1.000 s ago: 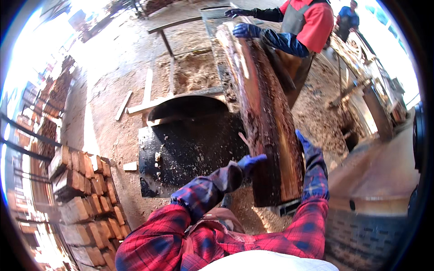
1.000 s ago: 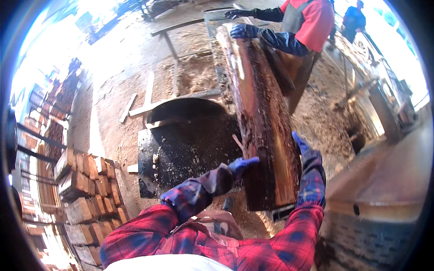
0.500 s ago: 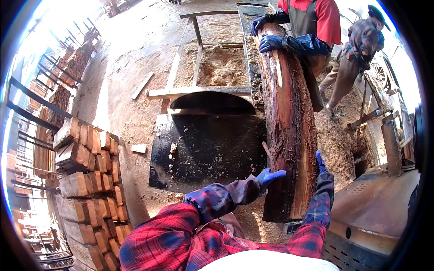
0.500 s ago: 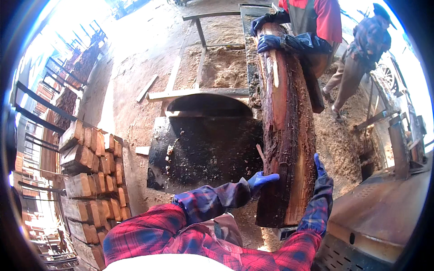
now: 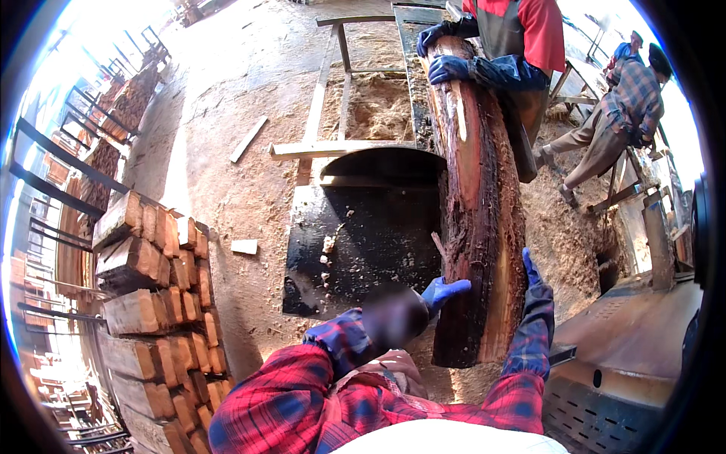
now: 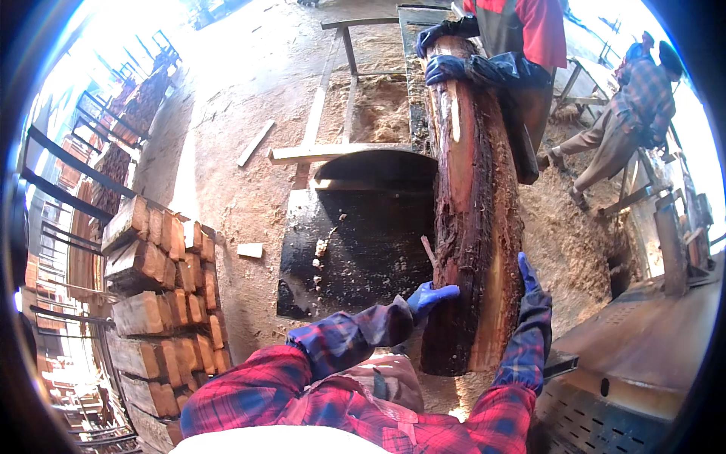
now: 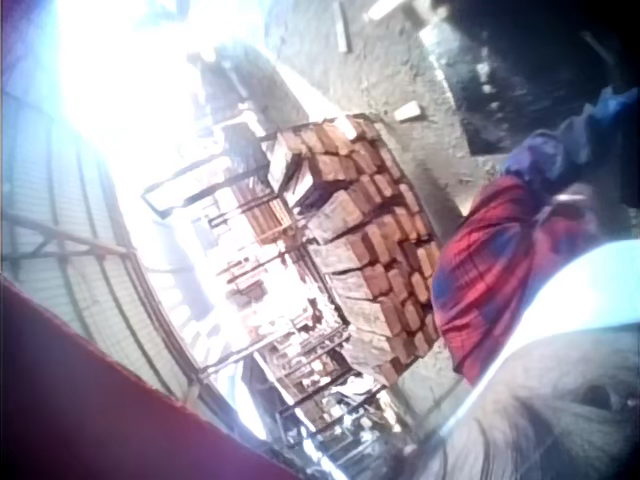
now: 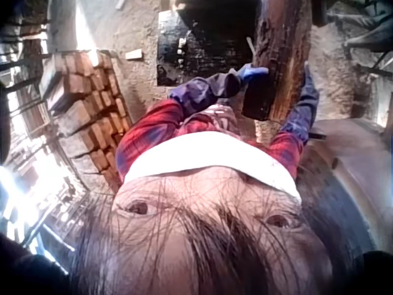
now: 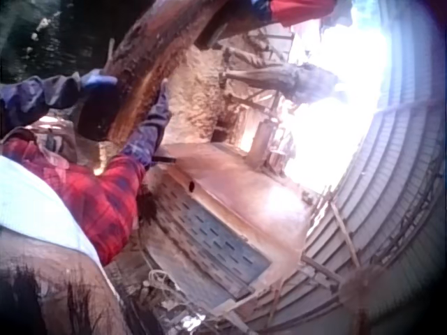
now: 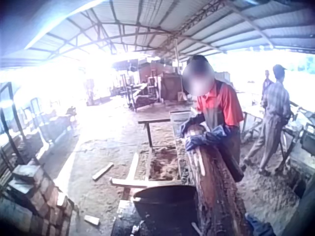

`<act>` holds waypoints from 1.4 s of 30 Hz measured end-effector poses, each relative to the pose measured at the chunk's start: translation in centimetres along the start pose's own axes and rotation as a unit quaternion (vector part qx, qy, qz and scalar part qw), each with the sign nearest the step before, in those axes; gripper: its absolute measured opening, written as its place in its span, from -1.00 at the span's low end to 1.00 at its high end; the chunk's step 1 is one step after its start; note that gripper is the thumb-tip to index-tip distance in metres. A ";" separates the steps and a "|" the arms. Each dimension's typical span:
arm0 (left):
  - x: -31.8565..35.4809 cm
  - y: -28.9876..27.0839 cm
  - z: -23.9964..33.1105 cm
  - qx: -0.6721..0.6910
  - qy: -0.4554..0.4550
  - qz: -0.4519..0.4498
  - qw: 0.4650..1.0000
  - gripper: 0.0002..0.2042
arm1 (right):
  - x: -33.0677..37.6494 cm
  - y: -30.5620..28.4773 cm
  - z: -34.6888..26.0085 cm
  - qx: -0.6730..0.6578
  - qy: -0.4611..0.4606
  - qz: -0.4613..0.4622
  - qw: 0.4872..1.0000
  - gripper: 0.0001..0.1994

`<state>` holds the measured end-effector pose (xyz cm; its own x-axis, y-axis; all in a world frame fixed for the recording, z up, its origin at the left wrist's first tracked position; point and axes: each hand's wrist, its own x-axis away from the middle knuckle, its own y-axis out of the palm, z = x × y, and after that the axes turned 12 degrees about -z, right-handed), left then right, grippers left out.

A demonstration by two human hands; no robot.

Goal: The person handles large wooden logs by feeding them into a circular saw and stacking the resulting planks into a organized pile.

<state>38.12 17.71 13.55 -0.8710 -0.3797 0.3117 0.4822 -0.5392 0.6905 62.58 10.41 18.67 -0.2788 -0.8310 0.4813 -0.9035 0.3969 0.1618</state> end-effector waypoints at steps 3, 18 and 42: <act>2.7 -0.8 1.8 0.011 0.002 -0.029 1.000 -0.57 | -2.1 0.3 1.8 0.007 0.017 -0.029 0.999 -0.41; 10.7 -6.3 4.9 -0.038 0.052 -0.006 0.998 -0.71 | -3.0 7.3 6.0 -0.062 0.034 -0.066 0.995 -0.33; 36.2 -29.5 6.4 -0.480 -0.036 0.055 0.875 -0.33 | 3.1 38.0 18.2 0.021 -0.102 -0.084 0.991 -0.32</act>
<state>-8.29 24.72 8.65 -0.8016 -0.4386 0.4062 0.3894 -0.8987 -0.2018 21.46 15.81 10.66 -0.1794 -0.9469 0.2667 -0.9544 0.2333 0.1864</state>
